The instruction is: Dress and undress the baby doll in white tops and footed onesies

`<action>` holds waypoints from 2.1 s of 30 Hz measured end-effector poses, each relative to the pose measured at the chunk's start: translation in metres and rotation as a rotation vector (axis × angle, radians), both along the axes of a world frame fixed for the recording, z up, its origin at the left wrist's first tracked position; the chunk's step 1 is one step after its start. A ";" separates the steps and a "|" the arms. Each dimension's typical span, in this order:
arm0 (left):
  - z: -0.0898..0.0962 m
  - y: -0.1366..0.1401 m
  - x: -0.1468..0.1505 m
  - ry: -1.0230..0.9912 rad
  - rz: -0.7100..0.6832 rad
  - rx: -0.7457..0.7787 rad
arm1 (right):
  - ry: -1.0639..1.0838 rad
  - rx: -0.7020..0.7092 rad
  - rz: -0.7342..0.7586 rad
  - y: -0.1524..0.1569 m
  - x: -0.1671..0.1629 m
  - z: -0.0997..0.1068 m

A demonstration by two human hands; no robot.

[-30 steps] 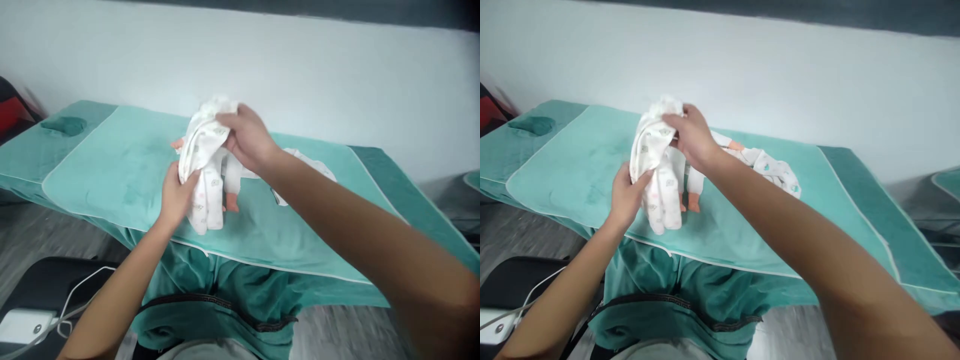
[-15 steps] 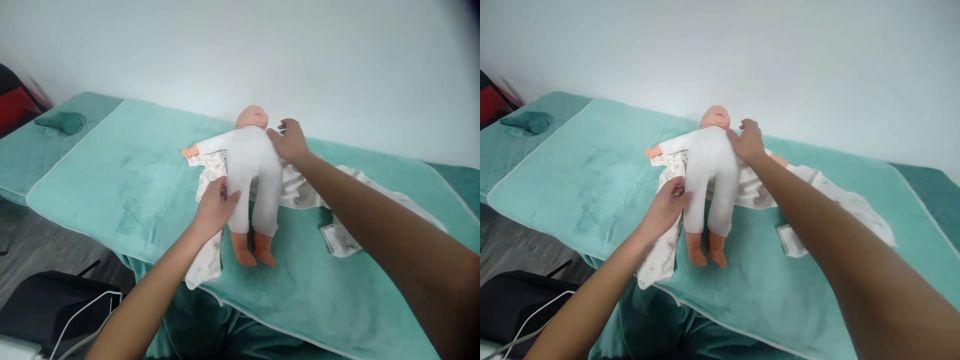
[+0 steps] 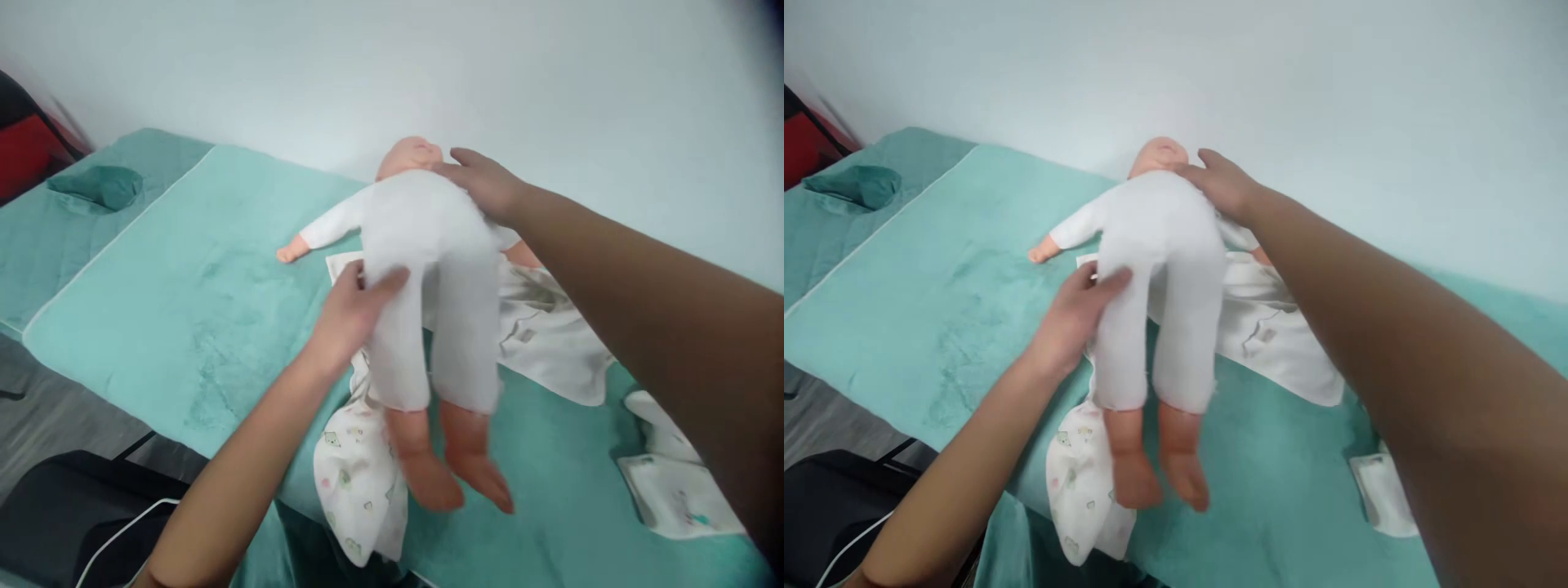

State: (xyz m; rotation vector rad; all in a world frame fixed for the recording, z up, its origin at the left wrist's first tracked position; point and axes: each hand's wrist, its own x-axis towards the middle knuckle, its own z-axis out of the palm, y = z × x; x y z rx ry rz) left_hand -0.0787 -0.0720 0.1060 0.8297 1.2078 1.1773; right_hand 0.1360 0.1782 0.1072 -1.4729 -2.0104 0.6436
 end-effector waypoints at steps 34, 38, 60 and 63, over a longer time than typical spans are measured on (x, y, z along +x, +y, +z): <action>-0.038 -0.117 -0.002 1.651 -0.264 0.983 | -0.819 -0.103 0.220 -0.176 0.036 0.005; -0.021 -0.130 0.026 1.580 -0.218 1.050 | -0.698 0.088 0.325 -0.261 0.030 0.031; 0.056 -0.179 0.108 0.572 0.320 0.828 | 0.353 -0.156 0.169 -0.441 0.081 0.021; 0.051 -0.200 0.123 0.400 0.302 0.751 | 0.521 -0.211 0.160 -0.466 0.062 0.010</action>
